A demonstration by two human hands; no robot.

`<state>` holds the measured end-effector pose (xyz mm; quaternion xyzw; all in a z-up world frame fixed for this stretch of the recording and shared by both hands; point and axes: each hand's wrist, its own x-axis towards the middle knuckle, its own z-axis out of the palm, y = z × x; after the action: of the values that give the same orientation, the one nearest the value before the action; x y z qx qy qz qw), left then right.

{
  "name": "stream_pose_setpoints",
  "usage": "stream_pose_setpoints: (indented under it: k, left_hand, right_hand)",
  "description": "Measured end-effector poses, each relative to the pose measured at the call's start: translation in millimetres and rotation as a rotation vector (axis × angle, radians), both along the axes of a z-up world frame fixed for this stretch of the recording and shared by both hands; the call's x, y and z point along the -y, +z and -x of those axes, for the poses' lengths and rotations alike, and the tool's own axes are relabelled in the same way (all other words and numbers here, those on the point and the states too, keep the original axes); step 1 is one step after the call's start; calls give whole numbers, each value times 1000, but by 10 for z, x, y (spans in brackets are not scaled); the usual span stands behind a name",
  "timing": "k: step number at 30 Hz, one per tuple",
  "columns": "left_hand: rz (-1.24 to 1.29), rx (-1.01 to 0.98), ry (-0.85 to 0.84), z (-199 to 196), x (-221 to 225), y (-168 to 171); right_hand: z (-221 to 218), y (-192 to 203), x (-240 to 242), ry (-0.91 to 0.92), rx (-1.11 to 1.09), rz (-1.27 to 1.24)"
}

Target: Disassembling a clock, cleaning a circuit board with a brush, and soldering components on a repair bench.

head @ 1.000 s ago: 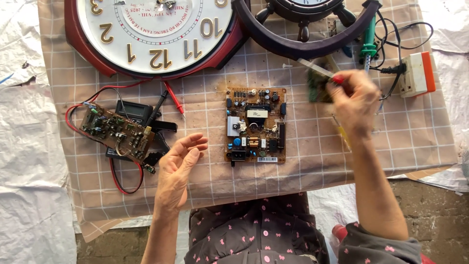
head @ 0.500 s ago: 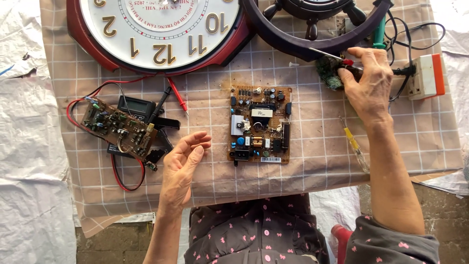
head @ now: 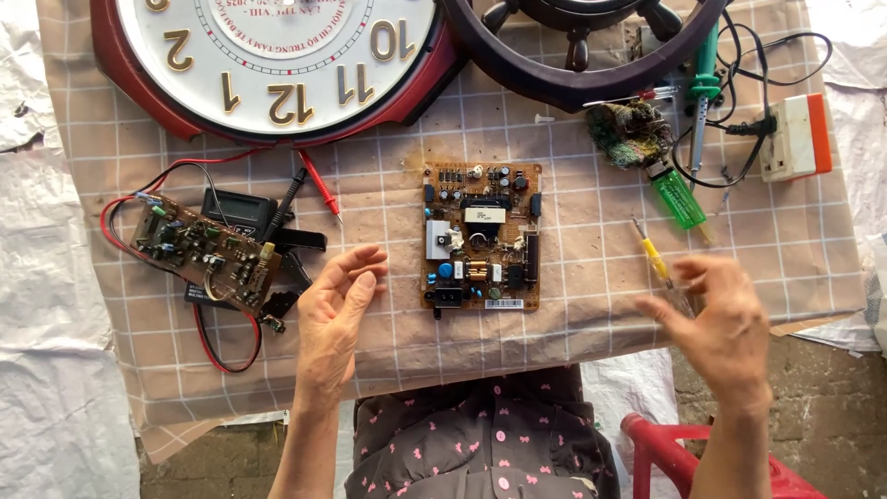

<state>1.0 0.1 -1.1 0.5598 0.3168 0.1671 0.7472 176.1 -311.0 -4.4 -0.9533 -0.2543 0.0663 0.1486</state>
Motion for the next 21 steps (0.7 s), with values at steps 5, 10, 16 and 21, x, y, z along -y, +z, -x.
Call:
stream_pose_setpoints:
  k: [5,10,16,21]
  left_hand:
    - [-50,-7,-17,-76,45,-31]
    - [-251,-16,-69,-95,117,22]
    - [-342,-79,-224,-18,206,47]
    - [-348,-143,-159,-3,302,139]
  right_hand:
    - [38,-230,194,-63,66,-32]
    - [41,-88,-16,-85,50,-220]
    - [46,-171,-141,-118,95,-335]
    - [-18,-297,-208,-45,326,-207]
